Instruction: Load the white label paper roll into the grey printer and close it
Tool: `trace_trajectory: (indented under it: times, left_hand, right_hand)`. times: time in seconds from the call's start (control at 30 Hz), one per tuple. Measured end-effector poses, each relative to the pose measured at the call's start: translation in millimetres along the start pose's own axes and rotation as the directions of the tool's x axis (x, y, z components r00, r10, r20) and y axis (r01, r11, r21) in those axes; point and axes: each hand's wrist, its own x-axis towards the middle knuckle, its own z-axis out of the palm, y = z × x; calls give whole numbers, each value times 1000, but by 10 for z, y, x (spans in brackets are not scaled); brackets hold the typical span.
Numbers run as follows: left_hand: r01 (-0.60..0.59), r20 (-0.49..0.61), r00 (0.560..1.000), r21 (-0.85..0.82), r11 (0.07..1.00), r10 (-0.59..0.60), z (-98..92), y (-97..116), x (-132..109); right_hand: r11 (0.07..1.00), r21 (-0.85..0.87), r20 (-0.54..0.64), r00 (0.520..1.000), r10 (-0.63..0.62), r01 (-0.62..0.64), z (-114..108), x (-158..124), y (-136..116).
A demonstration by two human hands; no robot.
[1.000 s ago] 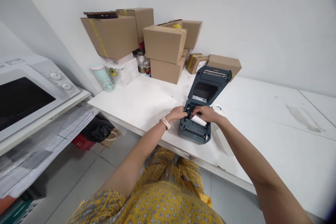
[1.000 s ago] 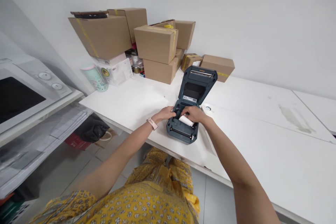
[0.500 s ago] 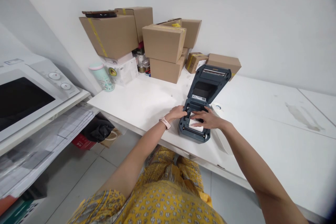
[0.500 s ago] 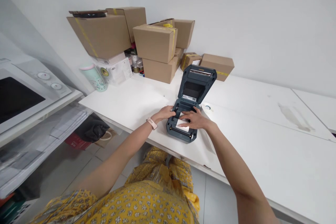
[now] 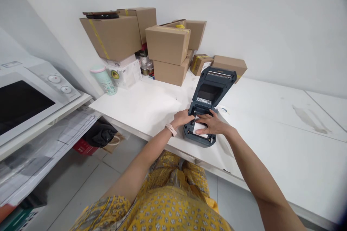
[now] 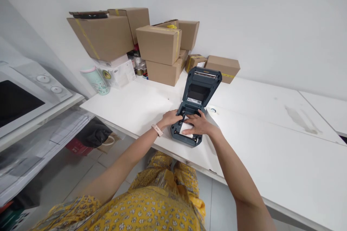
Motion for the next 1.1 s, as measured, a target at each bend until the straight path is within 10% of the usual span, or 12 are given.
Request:
trace_trajectory:
  times: [0.8, 0.97, 1.1]
  left_hand:
    - [10, -66, 998, -121, 993, -18, 117, 1, 3]
    - [-316, -491, 827, -3, 949, 273, 229, 41, -209]
    - [-582, -315, 756, 78, 809, 574, 333, 13, -329]
  right_hand:
    - [999, -50, 13, 1000, -6, 7, -16, -22, -36]
    - [999, -36, -13, 1000, -14, 14, 17, -34, -19]
    - [999, -31, -31, 999, -22, 21, 34, -26, -15]
